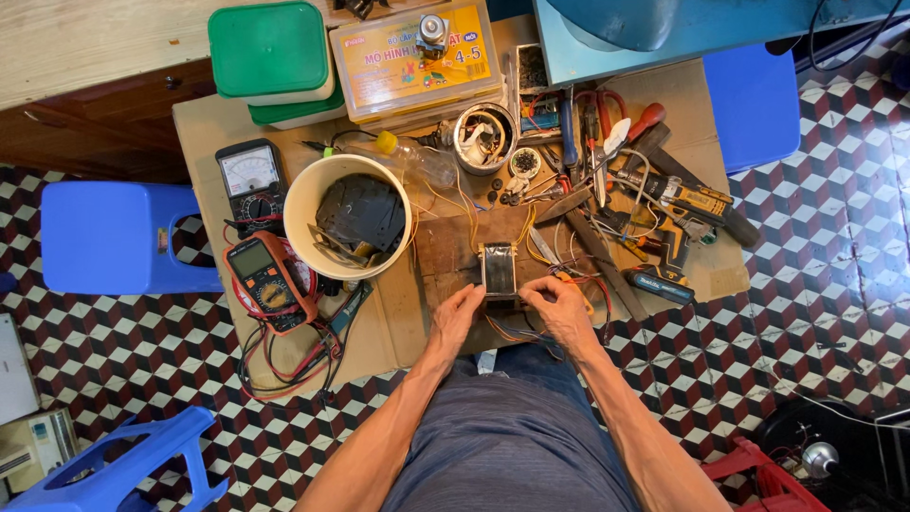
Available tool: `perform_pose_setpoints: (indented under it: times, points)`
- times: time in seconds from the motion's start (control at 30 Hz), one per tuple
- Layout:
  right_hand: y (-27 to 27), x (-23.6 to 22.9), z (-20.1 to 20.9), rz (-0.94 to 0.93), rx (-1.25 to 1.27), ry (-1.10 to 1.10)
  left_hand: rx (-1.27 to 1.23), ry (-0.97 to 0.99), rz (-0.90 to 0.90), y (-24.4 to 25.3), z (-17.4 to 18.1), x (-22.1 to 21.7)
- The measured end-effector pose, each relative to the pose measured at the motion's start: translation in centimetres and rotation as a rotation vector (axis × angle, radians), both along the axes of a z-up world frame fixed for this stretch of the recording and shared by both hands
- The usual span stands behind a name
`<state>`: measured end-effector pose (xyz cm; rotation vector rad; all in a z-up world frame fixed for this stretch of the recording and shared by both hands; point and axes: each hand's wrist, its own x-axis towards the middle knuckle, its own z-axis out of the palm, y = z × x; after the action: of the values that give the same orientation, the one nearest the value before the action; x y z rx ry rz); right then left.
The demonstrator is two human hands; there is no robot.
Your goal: The person assembles a small electronic device by hand, connecting wires to a circuit board and securing components within a metal casing. They repeatedly adjust the wiring and casing alignment on a cluttered workbench.
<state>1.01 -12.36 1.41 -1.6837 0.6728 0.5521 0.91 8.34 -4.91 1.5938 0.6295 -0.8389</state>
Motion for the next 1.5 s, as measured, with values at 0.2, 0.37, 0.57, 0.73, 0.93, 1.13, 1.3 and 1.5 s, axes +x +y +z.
perform_pose_setpoints:
  times: [0.2, 0.37, 0.57, 0.73, 0.93, 1.13, 1.3, 1.5]
  points:
    - [-0.4, -0.4, -0.2, 0.115, -0.047, -0.066, -0.257, -0.031, 0.14, -0.1, -1.2, -0.9]
    - [-0.5, 0.5, -0.1, 0.248, -0.116, -0.077, -0.264, -0.043, 0.119, 0.3, -1.6, -1.2]
    - [-0.5, 0.6, 0.4, 0.383, -0.209, -0.202, -0.277, -0.075, 0.085, 0.3, -2.0, -1.5]
    - [-0.4, 0.4, 0.5, 0.364, -0.2, -0.133, -0.288, -0.018, 0.144, 0.1, -1.7, -1.4]
    - [-0.3, -0.1, 0.5, 0.387, -0.208, -0.249, -0.4, 0.077, 0.324, -0.6, -2.1, -1.2]
    - [0.3, -0.5, 1.2, 0.303, -0.196, -0.213, -0.362, 0.091, 0.377, -1.2, -2.3, -1.6]
    - [0.1, 0.4, 1.5, 0.325, -0.209, -0.198, -0.337, -0.011, 0.363, -1.2, -1.9, -2.0]
    - [-6.5, -3.3, 2.3, 0.014, -0.428, -0.135, -0.282, -0.064, 0.438, -2.5, -1.4, -1.8]
